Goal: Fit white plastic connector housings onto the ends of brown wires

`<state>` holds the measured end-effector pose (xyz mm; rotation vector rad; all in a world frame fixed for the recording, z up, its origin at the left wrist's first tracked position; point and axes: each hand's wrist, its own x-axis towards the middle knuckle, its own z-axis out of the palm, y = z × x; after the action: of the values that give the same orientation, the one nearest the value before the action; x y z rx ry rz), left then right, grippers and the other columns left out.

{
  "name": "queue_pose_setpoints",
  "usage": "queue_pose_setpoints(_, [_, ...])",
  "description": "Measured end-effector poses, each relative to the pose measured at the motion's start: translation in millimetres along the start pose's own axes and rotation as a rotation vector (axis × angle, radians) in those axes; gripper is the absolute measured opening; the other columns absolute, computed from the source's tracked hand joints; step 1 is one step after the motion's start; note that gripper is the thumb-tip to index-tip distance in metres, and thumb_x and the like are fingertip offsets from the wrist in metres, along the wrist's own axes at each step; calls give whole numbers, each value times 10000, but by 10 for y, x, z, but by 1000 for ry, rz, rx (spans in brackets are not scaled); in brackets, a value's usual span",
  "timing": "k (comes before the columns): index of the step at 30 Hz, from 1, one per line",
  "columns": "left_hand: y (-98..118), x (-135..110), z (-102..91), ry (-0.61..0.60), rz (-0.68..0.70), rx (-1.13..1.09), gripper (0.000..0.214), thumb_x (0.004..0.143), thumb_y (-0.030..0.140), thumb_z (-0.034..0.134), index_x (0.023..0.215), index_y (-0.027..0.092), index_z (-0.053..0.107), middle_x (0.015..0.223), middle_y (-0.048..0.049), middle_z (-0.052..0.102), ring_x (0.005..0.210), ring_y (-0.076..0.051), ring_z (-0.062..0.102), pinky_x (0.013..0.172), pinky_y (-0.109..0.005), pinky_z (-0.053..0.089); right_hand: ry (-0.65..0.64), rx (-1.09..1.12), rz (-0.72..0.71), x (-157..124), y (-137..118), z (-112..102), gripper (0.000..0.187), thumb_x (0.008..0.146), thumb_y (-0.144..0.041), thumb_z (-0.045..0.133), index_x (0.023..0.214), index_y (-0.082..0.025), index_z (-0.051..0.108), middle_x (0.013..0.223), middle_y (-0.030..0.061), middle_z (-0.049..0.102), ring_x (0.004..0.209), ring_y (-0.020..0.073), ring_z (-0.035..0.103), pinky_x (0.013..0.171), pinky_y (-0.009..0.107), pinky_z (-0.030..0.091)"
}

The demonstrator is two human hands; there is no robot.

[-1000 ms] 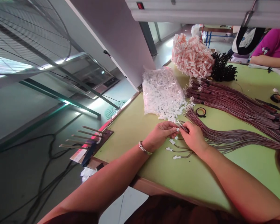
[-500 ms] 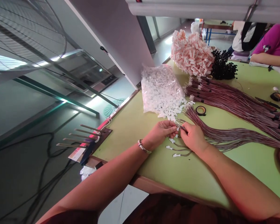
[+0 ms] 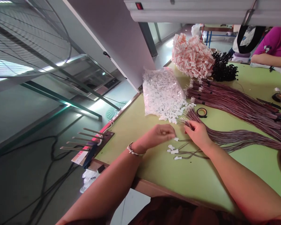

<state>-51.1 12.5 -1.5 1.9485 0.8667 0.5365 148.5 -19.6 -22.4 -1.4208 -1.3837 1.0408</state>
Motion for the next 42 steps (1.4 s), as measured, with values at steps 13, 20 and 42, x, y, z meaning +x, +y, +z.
queue_pose_setpoints(13, [-200,264,85,262,94,735,268,854,167,424,896,154,688,907,-108,571,885,-227,494,828,-386,453,21,-88,-47,-34,-65,46,141,657,-222,490,564,-201,386,537,-61,327,522,91,294,486,230,258])
queue_pose_setpoints(20, [-176,251,142,251,44,763,248,817,166,437,911,164,667,869,-92,616,862,-230,536,789,-363,455,0,-64,-89,-33,-56,44,119,688,-252,517,602,-191,460,559,-51,401,542,99,359,516,228,308])
queue_pose_setpoints(42, [105,95,179,321,-366,-987,183,628,142,721,757,109,596,613,1,608,551,-80,593,565,-186,471,40,18,27,-67,-167,68,276,687,-332,550,546,-196,356,532,-63,277,521,77,243,480,229,210])
